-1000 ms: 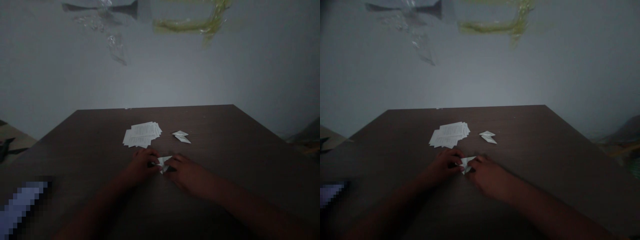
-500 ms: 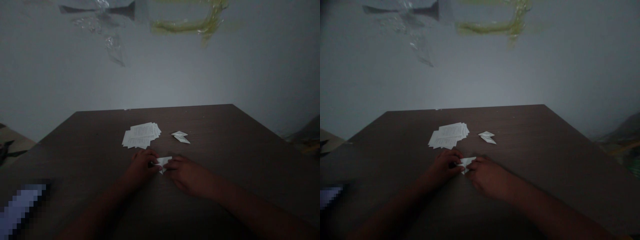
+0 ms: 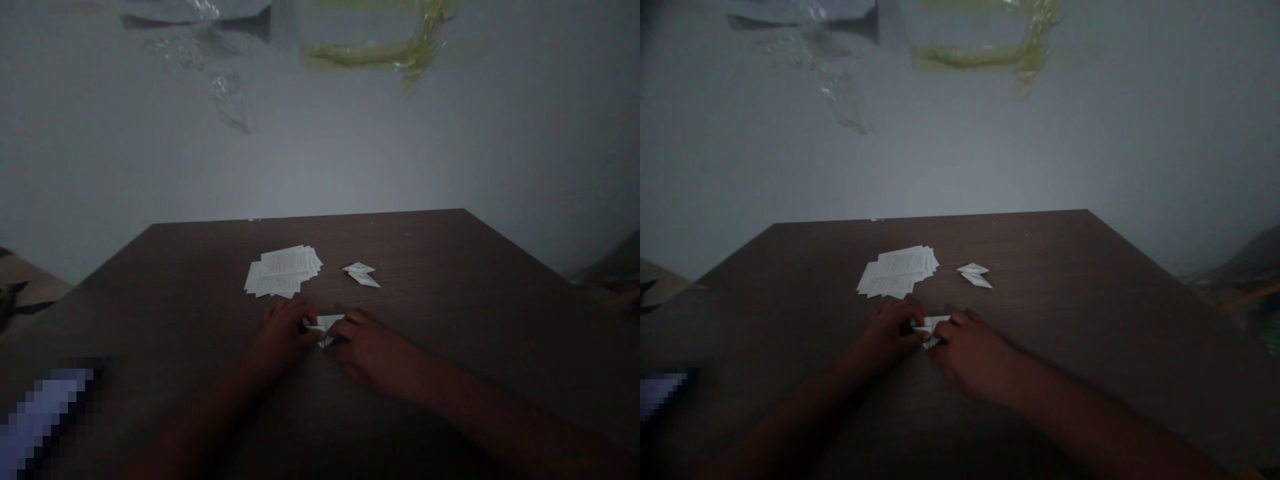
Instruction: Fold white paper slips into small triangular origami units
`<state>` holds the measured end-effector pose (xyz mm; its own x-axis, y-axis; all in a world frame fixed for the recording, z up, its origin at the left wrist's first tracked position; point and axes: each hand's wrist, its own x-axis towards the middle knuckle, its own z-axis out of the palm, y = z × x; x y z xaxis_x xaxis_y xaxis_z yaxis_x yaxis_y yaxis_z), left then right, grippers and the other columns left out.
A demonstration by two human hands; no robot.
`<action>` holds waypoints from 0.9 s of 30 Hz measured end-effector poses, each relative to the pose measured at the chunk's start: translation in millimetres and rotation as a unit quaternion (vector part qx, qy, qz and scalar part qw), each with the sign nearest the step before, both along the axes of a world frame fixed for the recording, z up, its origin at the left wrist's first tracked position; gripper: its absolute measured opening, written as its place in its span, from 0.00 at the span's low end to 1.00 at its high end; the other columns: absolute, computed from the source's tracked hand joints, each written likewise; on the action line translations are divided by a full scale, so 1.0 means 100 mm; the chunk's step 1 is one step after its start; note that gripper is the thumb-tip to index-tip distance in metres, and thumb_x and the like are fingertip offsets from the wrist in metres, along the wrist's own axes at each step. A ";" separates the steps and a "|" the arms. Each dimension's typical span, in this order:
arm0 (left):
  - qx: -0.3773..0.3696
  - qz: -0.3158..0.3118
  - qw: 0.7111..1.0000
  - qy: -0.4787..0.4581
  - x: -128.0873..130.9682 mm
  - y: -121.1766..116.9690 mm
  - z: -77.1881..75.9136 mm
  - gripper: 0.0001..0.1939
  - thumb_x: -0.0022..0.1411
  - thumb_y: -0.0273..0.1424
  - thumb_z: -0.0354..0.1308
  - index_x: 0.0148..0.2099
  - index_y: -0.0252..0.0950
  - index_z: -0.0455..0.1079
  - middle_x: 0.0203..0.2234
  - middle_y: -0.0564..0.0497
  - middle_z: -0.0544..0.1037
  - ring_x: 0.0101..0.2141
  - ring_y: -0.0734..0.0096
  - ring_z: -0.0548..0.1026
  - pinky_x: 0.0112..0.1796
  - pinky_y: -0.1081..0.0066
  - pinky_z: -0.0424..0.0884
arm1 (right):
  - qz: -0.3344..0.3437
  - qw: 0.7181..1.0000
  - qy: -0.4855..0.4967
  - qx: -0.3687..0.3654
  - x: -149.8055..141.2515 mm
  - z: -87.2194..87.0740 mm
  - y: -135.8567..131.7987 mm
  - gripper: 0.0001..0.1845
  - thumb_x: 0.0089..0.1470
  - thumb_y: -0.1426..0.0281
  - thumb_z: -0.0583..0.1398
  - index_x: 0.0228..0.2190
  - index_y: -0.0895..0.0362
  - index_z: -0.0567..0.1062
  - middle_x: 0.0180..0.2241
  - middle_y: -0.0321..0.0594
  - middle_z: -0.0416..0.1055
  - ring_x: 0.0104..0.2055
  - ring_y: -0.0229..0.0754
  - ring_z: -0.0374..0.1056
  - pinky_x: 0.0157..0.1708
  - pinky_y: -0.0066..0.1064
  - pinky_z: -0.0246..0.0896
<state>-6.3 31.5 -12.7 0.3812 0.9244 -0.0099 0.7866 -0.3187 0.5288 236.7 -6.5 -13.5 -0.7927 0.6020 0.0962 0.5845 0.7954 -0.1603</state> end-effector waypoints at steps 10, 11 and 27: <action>0.020 -0.067 0.998 0.006 -0.06 0.00 0.00 0.08 0.72 0.24 0.70 0.47 0.43 0.88 0.56 0.47 0.89 0.58 0.47 0.83 0.66 0.47 0.71 | -0.020 0.994 0.069 -0.082 0.07 0.05 0.03 0.14 0.74 0.76 0.62 0.54 0.57 0.87 0.53 0.49 0.87 0.58 0.55 0.81 0.69 0.54 0.70; 0.016 -0.079 0.997 0.000 -0.09 0.00 -0.01 0.08 0.71 0.25 0.72 0.49 0.43 0.89 0.57 0.46 0.89 0.59 0.47 0.83 0.67 0.47 0.72 | -0.021 0.993 0.074 -0.088 0.08 0.05 0.04 0.14 0.74 0.76 0.62 0.54 0.57 0.87 0.53 0.48 0.87 0.58 0.55 0.81 0.70 0.55 0.69; -0.001 -0.049 0.998 -0.032 -0.11 -0.03 -0.04 0.13 0.65 0.23 0.76 0.50 0.42 0.87 0.59 0.44 0.87 0.63 0.45 0.82 0.71 0.40 0.70 | -0.011 0.999 0.030 -0.031 0.05 -0.05 0.02 0.17 0.72 0.75 0.67 0.58 0.53 0.88 0.52 0.50 0.85 0.56 0.58 0.78 0.60 0.53 0.75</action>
